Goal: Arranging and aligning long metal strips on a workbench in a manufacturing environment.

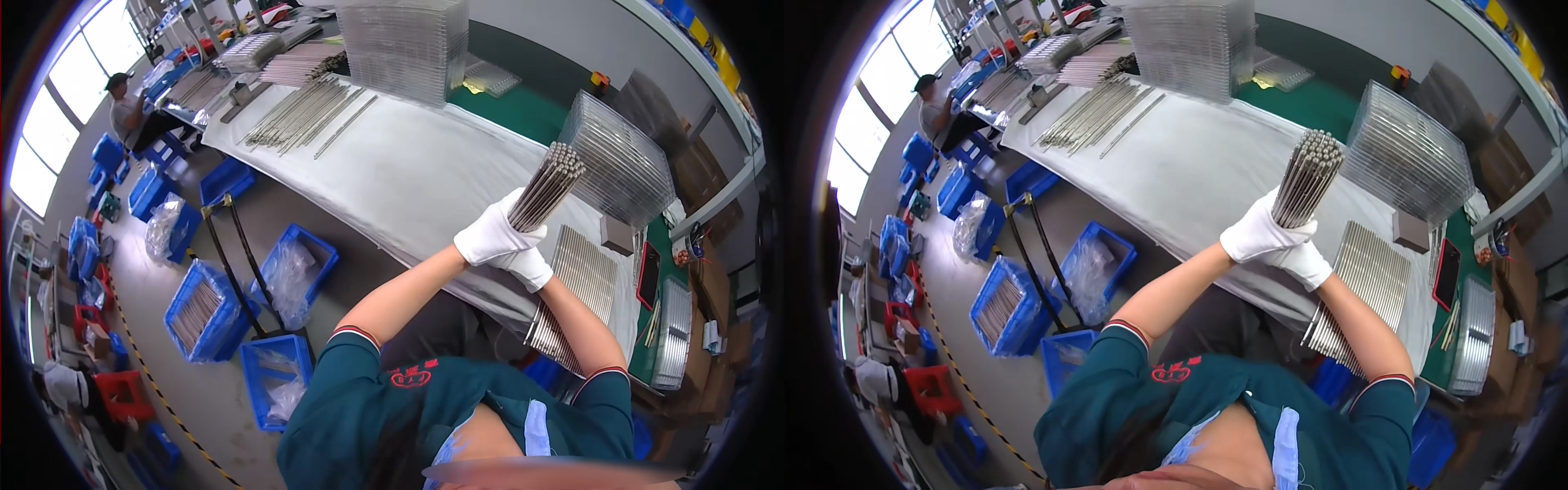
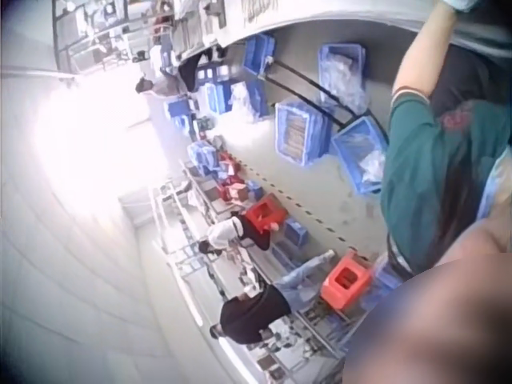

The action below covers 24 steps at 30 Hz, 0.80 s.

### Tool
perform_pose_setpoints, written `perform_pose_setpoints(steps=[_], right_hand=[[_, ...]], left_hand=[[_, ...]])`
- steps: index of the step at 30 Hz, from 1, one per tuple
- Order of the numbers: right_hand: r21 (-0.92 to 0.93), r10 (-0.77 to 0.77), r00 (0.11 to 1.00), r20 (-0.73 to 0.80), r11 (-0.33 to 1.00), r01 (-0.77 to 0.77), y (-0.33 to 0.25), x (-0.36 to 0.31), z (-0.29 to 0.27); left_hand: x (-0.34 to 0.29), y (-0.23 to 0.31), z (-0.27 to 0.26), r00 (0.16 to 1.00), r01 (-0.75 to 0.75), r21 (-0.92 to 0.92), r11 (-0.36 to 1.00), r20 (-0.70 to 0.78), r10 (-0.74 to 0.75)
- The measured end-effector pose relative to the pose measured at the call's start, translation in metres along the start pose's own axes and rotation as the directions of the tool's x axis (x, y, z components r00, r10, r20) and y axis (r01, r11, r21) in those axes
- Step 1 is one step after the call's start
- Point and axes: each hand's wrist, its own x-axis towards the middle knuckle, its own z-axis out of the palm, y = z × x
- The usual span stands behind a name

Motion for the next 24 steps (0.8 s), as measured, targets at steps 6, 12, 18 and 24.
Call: perform_pose_setpoints(steps=[6, 12, 18, 24], right_hand=[[0.473, 0.357, 0.930, -0.085, 0.836, -0.278, -0.060, -0.005, 0.012], [0.868, 0.612, 0.751, 0.248, 0.203, -0.452, -0.082, -0.010, 0.032], [0.618, 0.648, 0.697, 0.307, 0.421, -0.664, -0.086, -0.011, 0.030], [0.228, 0.519, 0.753, 0.404, 0.740, -0.633, -0.124, -0.031, -0.042]], left_hand=[[0.027, -0.004, -0.001, 0.902, 0.387, -0.488, 0.783, 0.023, -0.431], [0.024, -0.041, -0.010, 0.810, 0.568, 0.355, 0.743, -0.083, -0.580], [0.018, -0.041, -0.019, 0.882, 0.168, 0.826, 0.538, 0.117, -0.457], [-0.006, -0.023, -0.041, 0.898, 0.166, 0.882, 0.442, 0.050, -0.437]])
